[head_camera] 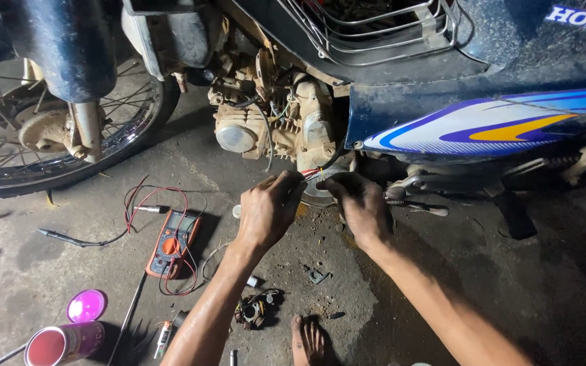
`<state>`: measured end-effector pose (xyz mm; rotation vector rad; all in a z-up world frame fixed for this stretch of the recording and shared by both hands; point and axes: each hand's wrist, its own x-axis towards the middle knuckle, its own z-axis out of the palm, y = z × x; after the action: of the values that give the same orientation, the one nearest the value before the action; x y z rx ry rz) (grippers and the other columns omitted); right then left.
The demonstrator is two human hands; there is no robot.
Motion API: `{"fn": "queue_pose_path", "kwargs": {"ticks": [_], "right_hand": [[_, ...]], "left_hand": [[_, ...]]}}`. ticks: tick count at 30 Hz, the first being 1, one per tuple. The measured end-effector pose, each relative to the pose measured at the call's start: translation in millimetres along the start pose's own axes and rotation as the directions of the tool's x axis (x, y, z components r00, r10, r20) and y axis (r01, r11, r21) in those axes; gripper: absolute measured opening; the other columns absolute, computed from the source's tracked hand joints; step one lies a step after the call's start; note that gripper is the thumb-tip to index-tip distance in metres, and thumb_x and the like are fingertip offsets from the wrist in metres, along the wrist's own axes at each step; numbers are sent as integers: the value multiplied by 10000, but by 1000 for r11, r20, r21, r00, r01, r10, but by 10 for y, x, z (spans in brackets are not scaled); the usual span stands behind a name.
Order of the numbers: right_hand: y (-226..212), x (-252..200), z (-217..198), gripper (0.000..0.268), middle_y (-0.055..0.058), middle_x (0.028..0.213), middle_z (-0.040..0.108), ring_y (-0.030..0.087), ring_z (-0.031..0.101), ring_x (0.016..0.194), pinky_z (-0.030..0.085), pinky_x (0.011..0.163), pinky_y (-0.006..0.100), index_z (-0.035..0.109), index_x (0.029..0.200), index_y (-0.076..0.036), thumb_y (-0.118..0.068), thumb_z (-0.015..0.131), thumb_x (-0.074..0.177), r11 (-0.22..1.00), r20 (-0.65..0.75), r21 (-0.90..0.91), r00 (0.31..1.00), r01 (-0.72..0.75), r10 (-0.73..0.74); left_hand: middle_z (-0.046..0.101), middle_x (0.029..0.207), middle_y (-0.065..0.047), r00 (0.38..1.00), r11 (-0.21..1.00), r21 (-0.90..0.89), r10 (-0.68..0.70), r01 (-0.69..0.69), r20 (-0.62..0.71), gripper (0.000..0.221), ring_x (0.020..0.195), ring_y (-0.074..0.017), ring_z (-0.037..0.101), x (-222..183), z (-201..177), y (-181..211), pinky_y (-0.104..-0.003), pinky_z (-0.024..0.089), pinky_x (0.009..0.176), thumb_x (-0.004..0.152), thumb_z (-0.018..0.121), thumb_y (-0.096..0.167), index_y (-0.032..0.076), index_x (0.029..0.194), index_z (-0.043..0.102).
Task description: Repairing motorcycle electrical wiring by stripping and connecting wires near the engine area.
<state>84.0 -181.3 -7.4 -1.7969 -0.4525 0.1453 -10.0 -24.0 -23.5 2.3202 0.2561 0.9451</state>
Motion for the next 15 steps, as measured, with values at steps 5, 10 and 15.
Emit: {"fn": "queue_pose_path", "kwargs": {"ticks": [5, 10, 15], "right_hand": [[359, 101, 15, 124, 128, 923, 772, 241, 729, 806, 566, 751, 356, 748, 1014, -123, -226, 756, 945, 955, 27, -213, 979, 205, -204], [1572, 340, 55, 213, 145, 1069, 766, 318, 721, 1018, 538, 938, 463, 733, 1090, -129, -115, 809, 892, 922, -26, -278, 958, 268, -286], [1368, 256, 132, 618, 282, 1483, 523, 436, 335, 1468, 9, 1244, 589, 599, 1373, -36, -529, 414, 1049, 993, -52, 113, 998, -41, 47]], "left_hand": [[716, 704, -155, 998, 997, -65, -37, 39, 42, 106, 680, -420, 724, 3, 78, 97, -510, 560, 601, 936, 682, 203, 141, 1018, 709], [737, 632, -103, 979, 975, -137, -159, 176, 127, 161, 664, -389, 749, -49, 221, 180, -493, 588, 654, 937, 659, 248, 150, 1031, 746], [721, 624, -128, 982, 987, -15, -160, 162, 98, 149, 670, -428, 721, -57, 341, 132, -542, 577, 641, 889, 703, 326, 229, 964, 788]]}}
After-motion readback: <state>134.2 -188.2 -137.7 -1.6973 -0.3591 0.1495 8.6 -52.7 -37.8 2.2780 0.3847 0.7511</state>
